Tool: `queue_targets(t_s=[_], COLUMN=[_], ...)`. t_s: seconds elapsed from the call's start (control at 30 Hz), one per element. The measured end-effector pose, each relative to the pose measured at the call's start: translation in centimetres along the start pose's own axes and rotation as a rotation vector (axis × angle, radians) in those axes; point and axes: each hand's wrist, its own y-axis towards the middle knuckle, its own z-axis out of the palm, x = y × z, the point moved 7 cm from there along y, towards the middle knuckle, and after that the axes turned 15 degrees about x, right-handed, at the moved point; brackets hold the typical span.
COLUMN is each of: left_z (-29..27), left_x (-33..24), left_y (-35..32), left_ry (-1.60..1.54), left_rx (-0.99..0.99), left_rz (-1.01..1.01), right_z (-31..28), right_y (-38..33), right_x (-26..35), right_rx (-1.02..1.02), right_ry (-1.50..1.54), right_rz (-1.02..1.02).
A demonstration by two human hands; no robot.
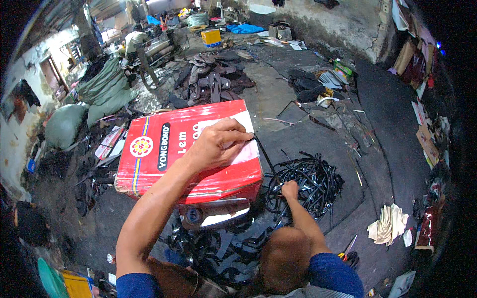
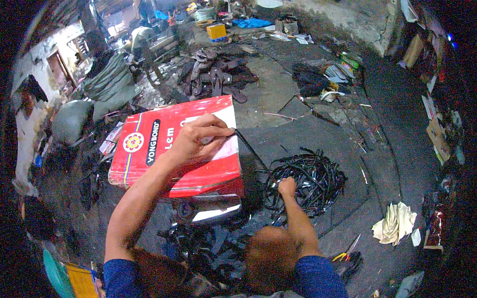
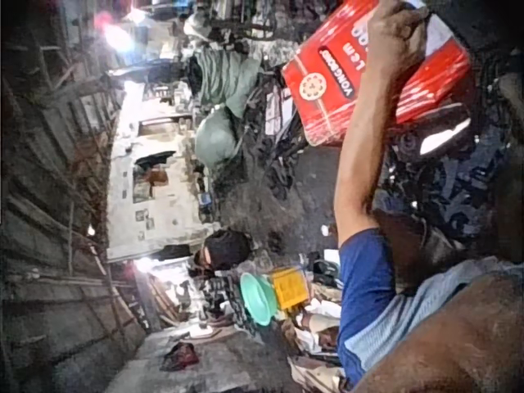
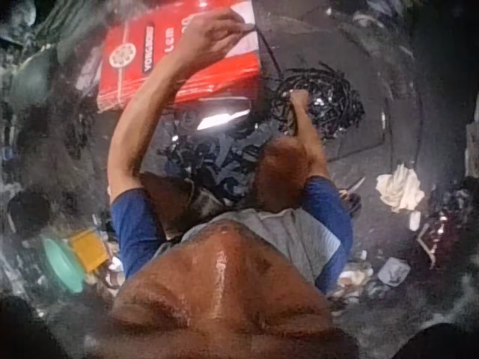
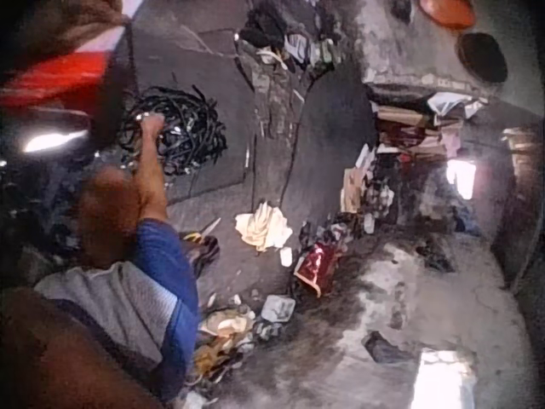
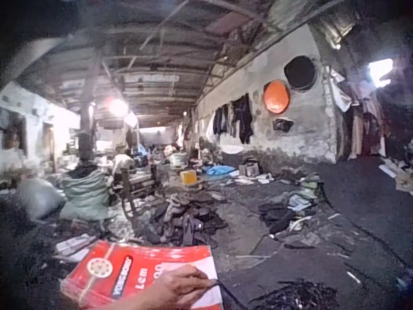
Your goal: The person sits on the floor and repeatedly cuts black straps using a small blade, stacking the cut pieces on a red box. The person handles the straps one at a time and discards the cut ends onto the floor.
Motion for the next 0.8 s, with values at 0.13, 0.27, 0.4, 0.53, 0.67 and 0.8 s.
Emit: queue_targets(t_s=[0.13, 0.27, 0.4, 0.53, 0.67, 0.8], left_z=[-0.3, 0.2, 0.3, -0.2, 0.3, -0.1], left_x=[0.4, -0.1, 0.0, -0.5, -0.4, -0.4], left_y=[-1.5, 0.0, -0.4, -1.5, -0.9, -1.2], left_ry=[0.029, 0.01, 0.003, 0.024, 0.064, 0.091], left_rx=[-0.008, 0.008, 0.012, 0.035, 0.042, 0.012], left_rz=[-0.013, 0.027, 0.018, -0.008, 0.027, -0.019], right_z=[-0.6, -3.6, -4.3, -5.6, -12.0, -14.3], right_y=[-0.6, 2.2, 2.8, 1.9, 0.9, -5.5], right_x=[2.1, -1.0, -1.9, -0.9, -5.7, -3.6], right_rx=[-0.018, -0.109, -0.134, -0.127, -0.271, -0.545], right_ry=[-0.014, -0.212, -0.099, -0.068, -0.216, -0.518], right_rz=[0.002, -0.108, -0.039, 0.027, 0.216, 0.065])
